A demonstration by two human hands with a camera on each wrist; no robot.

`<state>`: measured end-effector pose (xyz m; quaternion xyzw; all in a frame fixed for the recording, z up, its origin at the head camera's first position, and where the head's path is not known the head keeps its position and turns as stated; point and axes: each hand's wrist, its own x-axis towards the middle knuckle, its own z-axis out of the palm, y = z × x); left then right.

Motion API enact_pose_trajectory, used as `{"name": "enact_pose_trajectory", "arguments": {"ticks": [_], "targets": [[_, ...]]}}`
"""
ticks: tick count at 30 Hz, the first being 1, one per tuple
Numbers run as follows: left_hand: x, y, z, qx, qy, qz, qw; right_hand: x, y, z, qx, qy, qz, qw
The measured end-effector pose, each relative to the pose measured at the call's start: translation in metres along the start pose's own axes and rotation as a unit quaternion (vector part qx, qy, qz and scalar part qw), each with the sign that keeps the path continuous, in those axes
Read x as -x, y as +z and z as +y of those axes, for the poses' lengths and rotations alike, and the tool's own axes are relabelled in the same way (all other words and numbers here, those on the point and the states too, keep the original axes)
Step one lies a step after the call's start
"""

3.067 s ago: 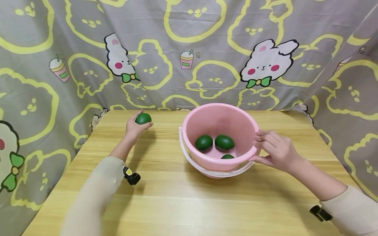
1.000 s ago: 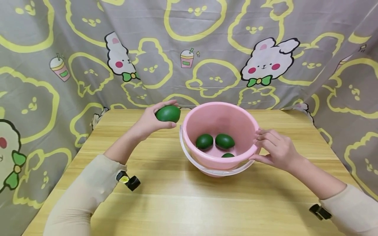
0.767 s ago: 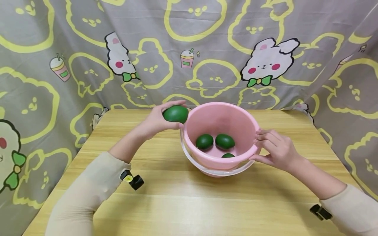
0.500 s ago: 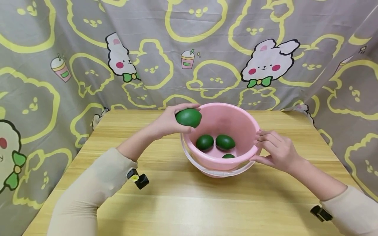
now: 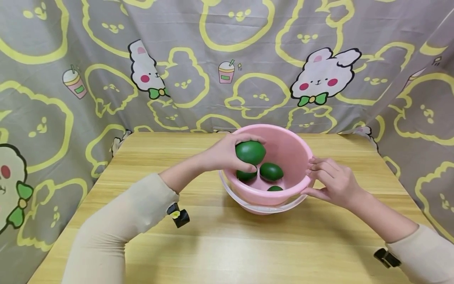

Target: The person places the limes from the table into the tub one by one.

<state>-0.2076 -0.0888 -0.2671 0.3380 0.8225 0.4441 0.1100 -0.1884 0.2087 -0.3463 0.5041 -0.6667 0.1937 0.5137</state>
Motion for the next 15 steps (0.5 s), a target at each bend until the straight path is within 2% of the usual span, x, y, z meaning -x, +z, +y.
{"name": "enact_pose_trajectory", "arguments": {"ticks": [6, 11, 15], "targets": [[-0.0035, 0.0050, -0.0016, 0.009, -0.001, 0.006, 0.9999, -0.0009, -0.0018, 0.0005, 0.004, -0.002, -0.005, 1.000], [-0.0042, 0.0067, -0.0026, 0.046, 0.029, 0.006, 0.9985, -0.0011, -0.0016, 0.0003, 0.001, -0.003, -0.005, 1.000], [-0.0023, 0.0060, -0.0020, 0.049, 0.037, 0.015, 0.9980, 0.0001, -0.0013, -0.0003, -0.002, -0.002, -0.006, 1.000]]}}
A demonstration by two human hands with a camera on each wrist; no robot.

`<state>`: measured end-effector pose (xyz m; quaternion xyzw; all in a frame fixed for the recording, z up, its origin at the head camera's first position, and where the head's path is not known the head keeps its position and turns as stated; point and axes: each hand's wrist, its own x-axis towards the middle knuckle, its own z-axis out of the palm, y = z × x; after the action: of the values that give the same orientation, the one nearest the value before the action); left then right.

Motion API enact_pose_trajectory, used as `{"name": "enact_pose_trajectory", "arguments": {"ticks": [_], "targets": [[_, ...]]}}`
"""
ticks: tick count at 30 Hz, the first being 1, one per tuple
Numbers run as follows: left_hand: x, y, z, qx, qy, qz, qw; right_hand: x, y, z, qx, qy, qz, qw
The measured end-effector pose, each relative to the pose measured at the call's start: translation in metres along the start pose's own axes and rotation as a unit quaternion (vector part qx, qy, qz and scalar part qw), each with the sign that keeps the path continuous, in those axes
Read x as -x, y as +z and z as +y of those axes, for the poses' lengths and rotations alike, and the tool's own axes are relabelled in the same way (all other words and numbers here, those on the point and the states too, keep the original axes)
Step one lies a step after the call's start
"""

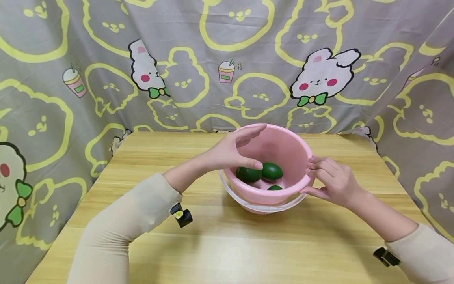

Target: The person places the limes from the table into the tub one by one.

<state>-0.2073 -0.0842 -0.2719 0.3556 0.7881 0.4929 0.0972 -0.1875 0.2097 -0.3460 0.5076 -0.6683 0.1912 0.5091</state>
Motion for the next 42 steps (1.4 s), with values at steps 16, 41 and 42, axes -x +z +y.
{"name": "enact_pose_trajectory", "arguments": {"ticks": [16, 41, 42], "targets": [[0.011, -0.012, -0.007, -0.034, -0.013, 0.034, 0.9988, 0.003, 0.000, 0.003, 0.000, 0.000, -0.023, 1.000], [0.045, -0.028, -0.014, -0.125, -0.048, 0.101, 0.9859, -0.007, -0.007, 0.013, -0.051, -0.004, -0.072, 0.996], [0.046, -0.028, -0.015, -0.127, -0.045, 0.101, 0.9858, -0.007, -0.007, 0.013, -0.055, 0.000, -0.074, 0.996]]}}
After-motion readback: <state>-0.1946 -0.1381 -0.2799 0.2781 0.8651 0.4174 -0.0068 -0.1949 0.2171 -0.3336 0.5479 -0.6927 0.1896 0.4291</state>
